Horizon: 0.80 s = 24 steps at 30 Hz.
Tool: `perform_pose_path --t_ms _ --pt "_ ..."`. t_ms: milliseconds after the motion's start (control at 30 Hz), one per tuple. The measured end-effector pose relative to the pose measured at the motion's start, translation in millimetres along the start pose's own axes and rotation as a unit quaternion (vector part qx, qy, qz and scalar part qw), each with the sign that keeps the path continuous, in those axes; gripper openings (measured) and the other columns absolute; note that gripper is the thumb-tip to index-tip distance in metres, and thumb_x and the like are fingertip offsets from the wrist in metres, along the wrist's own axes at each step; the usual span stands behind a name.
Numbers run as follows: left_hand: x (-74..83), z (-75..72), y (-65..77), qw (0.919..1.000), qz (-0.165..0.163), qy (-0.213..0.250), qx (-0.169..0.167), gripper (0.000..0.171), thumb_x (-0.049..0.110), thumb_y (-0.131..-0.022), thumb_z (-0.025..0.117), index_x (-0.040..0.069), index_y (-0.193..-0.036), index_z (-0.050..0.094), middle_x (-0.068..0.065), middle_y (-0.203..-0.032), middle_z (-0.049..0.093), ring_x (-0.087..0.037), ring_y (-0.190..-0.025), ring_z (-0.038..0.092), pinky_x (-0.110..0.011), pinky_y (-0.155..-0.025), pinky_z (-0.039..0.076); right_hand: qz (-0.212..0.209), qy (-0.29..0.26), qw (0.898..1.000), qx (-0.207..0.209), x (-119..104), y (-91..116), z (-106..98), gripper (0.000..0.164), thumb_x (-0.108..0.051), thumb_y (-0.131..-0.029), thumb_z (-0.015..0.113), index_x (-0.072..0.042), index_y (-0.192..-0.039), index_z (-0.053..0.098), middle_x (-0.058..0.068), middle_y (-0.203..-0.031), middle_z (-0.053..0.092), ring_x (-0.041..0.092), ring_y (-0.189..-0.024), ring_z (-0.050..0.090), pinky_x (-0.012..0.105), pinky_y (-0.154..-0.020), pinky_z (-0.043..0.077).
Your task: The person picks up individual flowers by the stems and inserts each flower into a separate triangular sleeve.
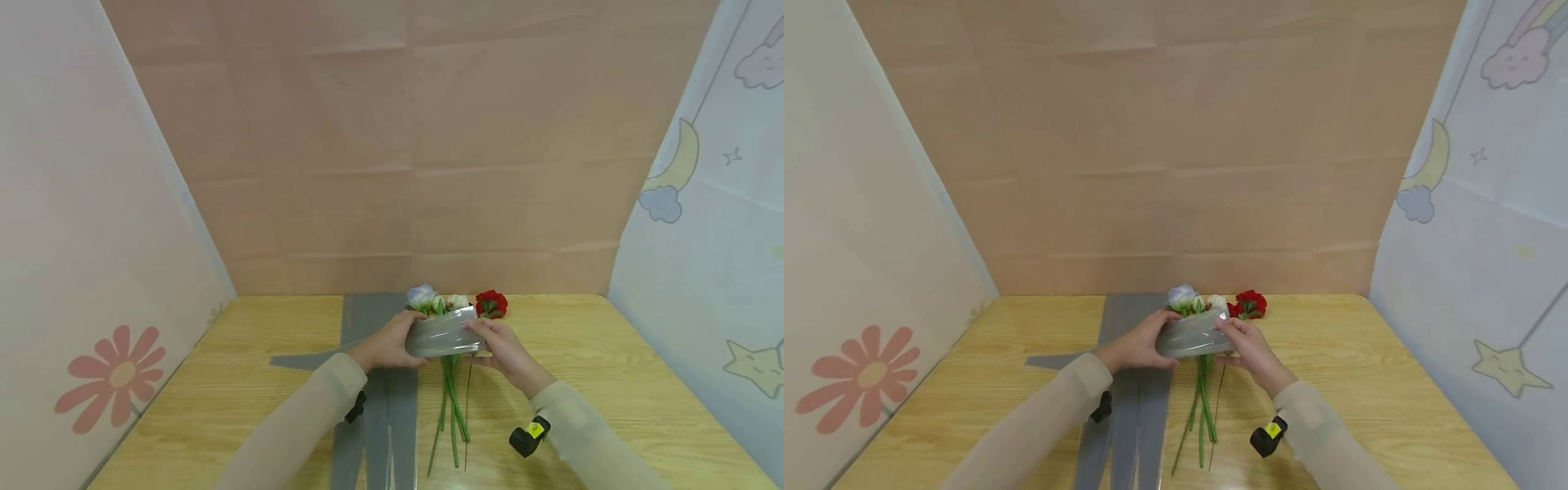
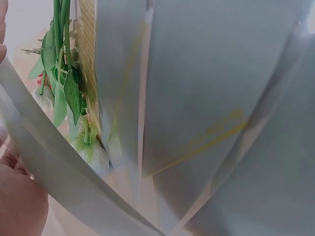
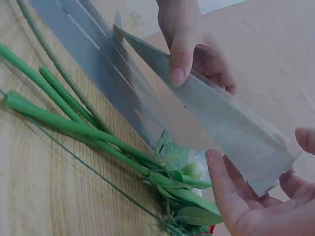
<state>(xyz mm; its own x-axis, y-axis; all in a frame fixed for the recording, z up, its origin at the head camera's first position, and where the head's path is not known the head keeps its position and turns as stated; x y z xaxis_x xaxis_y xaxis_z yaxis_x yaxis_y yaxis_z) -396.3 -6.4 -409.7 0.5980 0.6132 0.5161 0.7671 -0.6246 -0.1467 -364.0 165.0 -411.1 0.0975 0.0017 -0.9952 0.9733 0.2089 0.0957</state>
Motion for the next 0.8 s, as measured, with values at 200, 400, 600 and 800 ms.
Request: perform_pose_path --t_ms 200,400,600,800 --pt "-1.0 -1.5 0.5 0.9999 0.001 0.013 0.004 0.080 0.031 -0.077 0.081 0.010 -0.141 0.039 -0.006 -0.128 0.047 -0.019 -0.114 0.047 -0.036 -0.097 0.044 0.001 0.024 1.000 0.008 -1.7 1.0 -0.2 0.043 -0.036 -0.102 0.048 0.003 -0.118 0.058 0.027 -0.145 0.035 0.046 -0.132 0.039 0.054 -0.092 0.048" --pt "-1.6 -2.6 1.4 0.9998 -0.005 0.021 0.006 0.080 0.031 -0.077 0.081 0.011 -0.142 0.038 -0.006 -0.128 0.047 -0.019 -0.115 0.047 -0.038 -0.097 0.045 0.002 0.039 0.999 0.005 -3.6 1.8 0.4 0.049 -0.038 -0.102 0.047 0.006 -0.122 0.055 0.031 -0.144 0.036 0.044 -0.131 0.042 0.051 -0.091 0.050" --pt "0.6 -4.3 2.2 0.9997 -0.006 0.023 0.009 0.079 0.029 -0.077 0.081 0.011 -0.141 0.039 -0.006 -0.128 0.047 -0.019 -0.114 0.048 -0.037 -0.096 0.046 0.004 0.056 0.998 0.020 -2.5 2.0 -5.4 0.046 -0.037 -0.101 0.050 0.004 -0.118 0.060 0.024 -0.135 0.047 0.032 -0.115 0.055 0.049 -0.088 0.052" --pt "2.6 -1.9 2.4 1.0000 0.004 -0.008 0.003 0.079 0.032 -0.078 0.080 0.011 -0.141 0.039 -0.005 -0.133 0.047 -0.018 -0.117 0.048 -0.036 -0.096 0.046 -0.006 0.079 0.997 0.004 -5.8 4.1 -3.7 0.038 -0.033 -0.097 0.059 0.002 -0.113 0.063 0.005 -0.111 0.062 0.014 -0.099 0.061 0.047 -0.089 0.053"
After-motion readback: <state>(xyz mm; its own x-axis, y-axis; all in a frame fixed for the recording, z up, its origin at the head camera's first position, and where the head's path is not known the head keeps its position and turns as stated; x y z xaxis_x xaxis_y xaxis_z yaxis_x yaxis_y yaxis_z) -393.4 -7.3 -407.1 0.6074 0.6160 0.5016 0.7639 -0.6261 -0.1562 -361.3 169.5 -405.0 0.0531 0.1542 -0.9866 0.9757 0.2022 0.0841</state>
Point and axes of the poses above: each hand's wrist, its own y-axis away from the middle knuckle, its own z-axis out of the palm, x = y × z, the point moved 9 cm from there along -y, towards the middle knuckle
